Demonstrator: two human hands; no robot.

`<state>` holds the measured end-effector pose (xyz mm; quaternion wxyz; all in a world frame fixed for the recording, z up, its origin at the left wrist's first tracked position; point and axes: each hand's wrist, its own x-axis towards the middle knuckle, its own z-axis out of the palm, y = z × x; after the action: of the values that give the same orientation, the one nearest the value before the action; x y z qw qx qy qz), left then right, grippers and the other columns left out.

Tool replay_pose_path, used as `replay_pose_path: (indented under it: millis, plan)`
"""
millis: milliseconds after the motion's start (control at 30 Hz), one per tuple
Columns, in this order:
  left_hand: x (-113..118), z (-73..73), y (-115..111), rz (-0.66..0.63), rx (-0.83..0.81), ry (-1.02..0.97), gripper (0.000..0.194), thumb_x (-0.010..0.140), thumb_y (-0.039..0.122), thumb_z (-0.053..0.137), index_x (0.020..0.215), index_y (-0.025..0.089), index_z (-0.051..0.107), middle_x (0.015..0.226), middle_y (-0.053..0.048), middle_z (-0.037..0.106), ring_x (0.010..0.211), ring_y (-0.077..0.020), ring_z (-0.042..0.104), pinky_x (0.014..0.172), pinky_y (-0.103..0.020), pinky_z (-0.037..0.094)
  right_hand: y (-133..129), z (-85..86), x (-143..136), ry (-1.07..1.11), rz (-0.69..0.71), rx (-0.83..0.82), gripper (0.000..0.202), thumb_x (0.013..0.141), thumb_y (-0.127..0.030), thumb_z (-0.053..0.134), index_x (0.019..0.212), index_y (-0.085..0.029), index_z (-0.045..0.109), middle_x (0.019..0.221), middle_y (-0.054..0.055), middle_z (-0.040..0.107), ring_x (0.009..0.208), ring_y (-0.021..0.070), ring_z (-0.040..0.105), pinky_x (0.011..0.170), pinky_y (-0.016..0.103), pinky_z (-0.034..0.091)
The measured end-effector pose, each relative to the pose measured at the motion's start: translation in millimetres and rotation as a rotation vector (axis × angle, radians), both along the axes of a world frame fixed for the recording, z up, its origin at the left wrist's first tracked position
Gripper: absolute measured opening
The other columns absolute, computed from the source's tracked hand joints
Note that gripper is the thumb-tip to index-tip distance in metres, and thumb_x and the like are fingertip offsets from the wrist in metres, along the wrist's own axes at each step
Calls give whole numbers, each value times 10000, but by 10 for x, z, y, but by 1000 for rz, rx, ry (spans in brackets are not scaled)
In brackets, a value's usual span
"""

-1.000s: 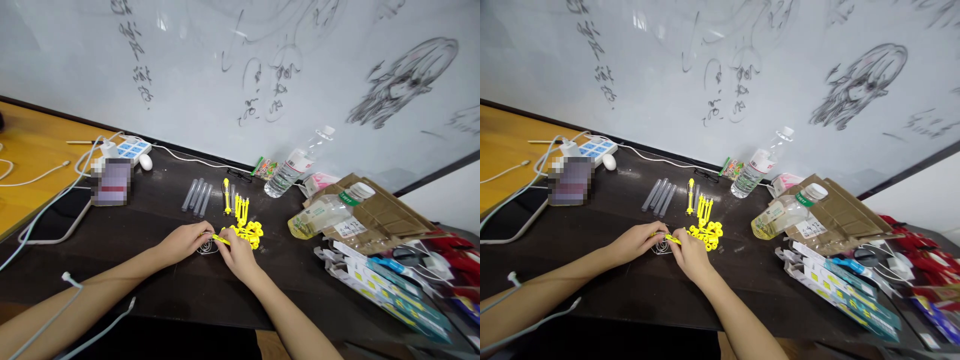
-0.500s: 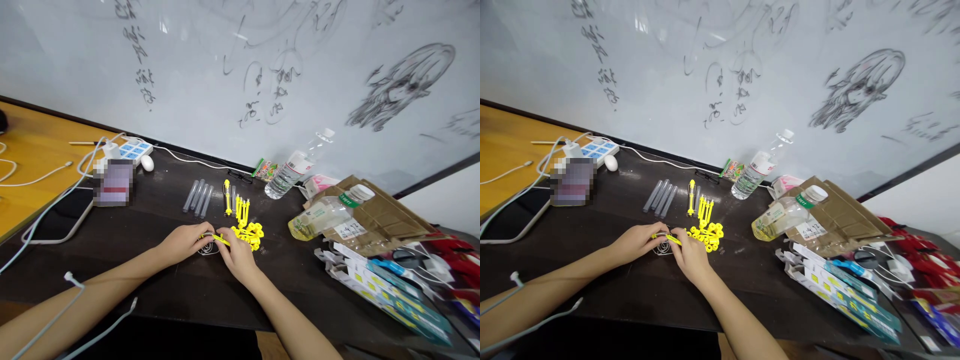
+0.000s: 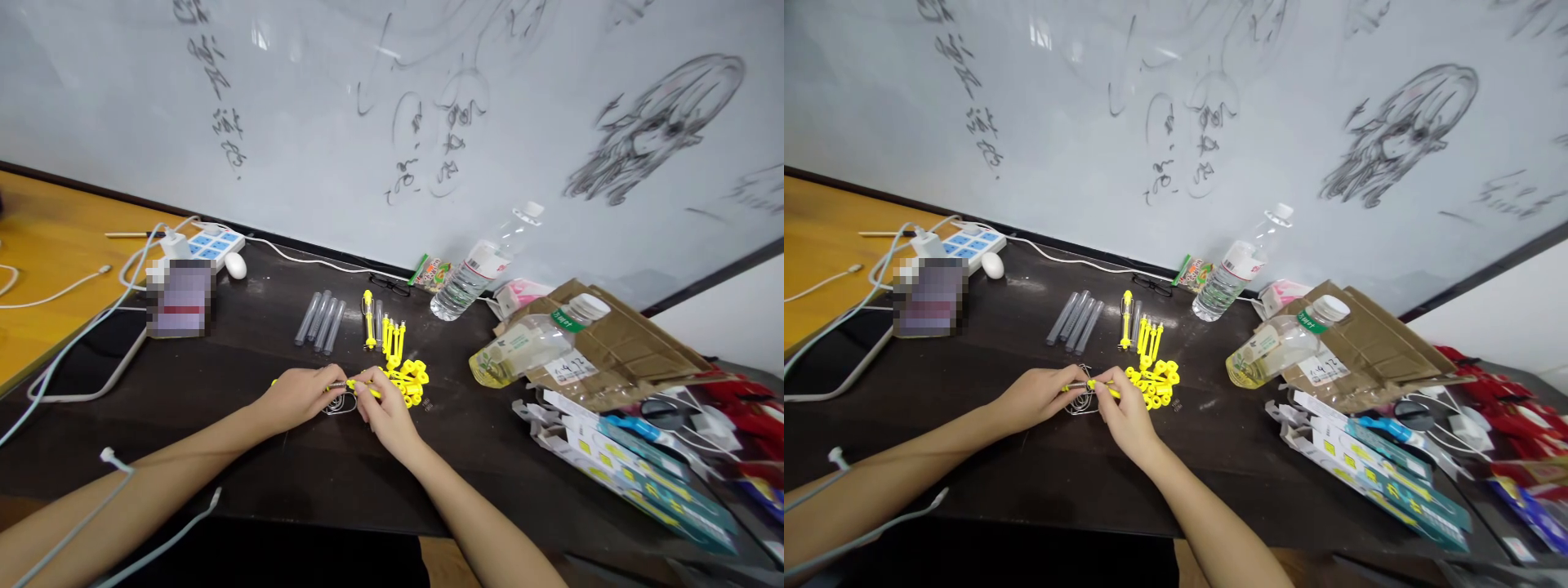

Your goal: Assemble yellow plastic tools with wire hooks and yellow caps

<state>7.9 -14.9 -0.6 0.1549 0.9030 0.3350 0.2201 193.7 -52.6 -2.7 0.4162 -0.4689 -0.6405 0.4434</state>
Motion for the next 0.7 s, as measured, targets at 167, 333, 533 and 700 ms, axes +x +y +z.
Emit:
replay_pose_path:
  millis: [167,333,533,700]
  plan:
    - [-18,-13,-21,6,179,-45,183,966,299,381,1006,198,528,891,-20,697,778,-162,674,648,-231,447,66,31,67,-27,-128,36,217,922,-381,416,783,-215,430,484,-83,401,418,98,381,442,210,314]
    - [-53,55,-16,-19,260,9,186,954,268,391,992,203,561,877,-5,661,787,-136,640,673,-219,435,186,127,298,-605,-340,449,149,881,-241,464,783,-187,562,811,47,584,788,189,525,700,296,388]
    - [-63,15,82,-125,262,158,165,933,239,436,944,205,597,889,-14,605,830,-148,575,727,-238,416,245,126,427,-1218,-382,477,62,793,-171,546,745,-180,585,818,85,558,806,228,472,657,316,329]
    - [-43,-34,112,-157,242,178,155,924,242,462,939,194,609,930,-34,595,838,-164,546,749,-261,414,237,233,491,-1053,-390,509,112,835,-233,537,877,-169,620,877,96,577,850,245,510,706,349,394]
